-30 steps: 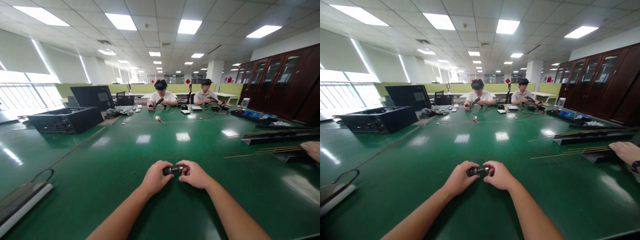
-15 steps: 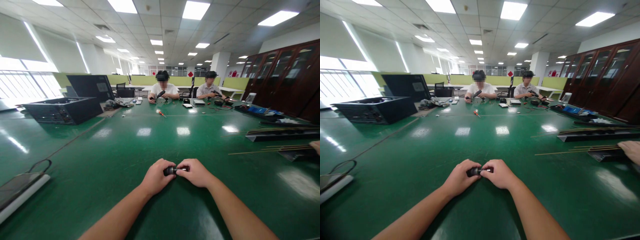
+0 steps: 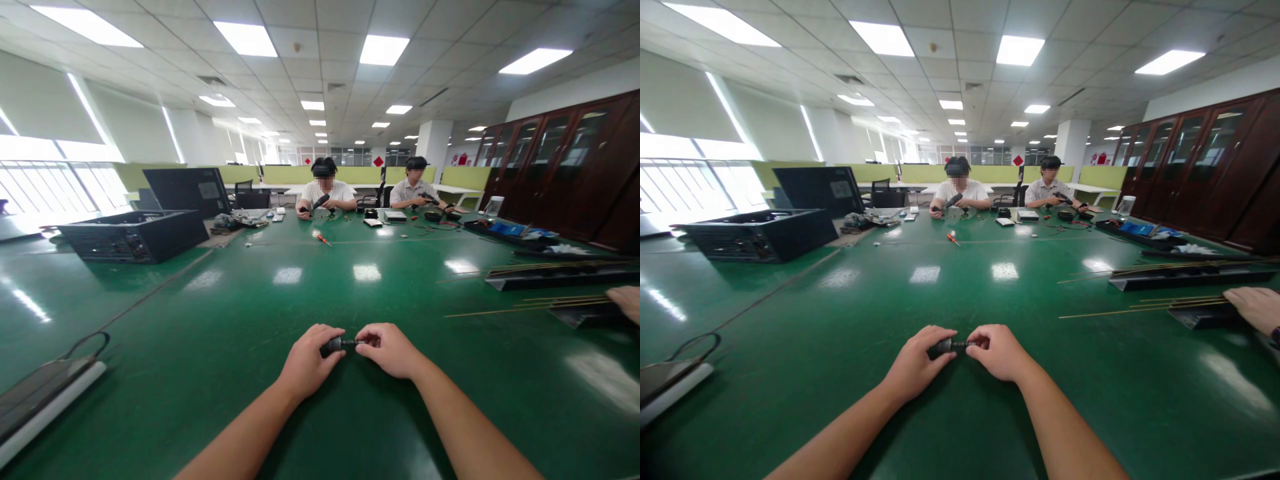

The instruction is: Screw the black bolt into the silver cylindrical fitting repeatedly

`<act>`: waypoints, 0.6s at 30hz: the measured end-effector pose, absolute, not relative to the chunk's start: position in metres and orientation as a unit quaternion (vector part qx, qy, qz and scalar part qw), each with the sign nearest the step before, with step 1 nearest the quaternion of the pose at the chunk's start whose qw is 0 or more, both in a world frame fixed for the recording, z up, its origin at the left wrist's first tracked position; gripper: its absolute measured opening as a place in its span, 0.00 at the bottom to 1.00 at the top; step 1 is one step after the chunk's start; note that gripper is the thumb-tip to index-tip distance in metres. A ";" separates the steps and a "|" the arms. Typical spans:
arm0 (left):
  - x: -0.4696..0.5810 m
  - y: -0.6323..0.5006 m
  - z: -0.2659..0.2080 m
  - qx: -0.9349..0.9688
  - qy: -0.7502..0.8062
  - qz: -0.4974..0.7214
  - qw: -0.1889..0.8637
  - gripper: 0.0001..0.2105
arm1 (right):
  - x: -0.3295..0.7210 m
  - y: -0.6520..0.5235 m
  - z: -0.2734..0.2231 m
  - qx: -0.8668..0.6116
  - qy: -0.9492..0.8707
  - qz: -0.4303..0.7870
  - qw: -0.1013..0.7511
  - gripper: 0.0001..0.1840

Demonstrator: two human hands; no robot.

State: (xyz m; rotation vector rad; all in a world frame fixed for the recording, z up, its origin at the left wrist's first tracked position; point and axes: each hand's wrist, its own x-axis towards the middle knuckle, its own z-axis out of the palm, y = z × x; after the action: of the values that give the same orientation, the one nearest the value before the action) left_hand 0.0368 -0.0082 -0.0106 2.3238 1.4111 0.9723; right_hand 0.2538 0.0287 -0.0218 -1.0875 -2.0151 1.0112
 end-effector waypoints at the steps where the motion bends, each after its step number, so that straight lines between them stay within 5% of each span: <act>1: 0.036 -0.008 -0.011 0.798 0.486 0.335 0.127 0.15 | 0.254 0.029 -0.022 -0.413 -0.765 0.381 0.315 0.09; 18: 0.033 -0.003 -0.012 0.785 0.497 0.341 0.144 0.14 | 0.266 0.035 -0.018 -0.423 -0.766 0.374 0.306 0.08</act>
State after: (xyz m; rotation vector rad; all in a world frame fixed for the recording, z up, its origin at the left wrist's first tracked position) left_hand 0.0333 -0.0032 -0.0120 2.2627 1.4328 0.9842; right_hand 0.2664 0.0347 -0.0178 -1.1189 -2.0276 0.9903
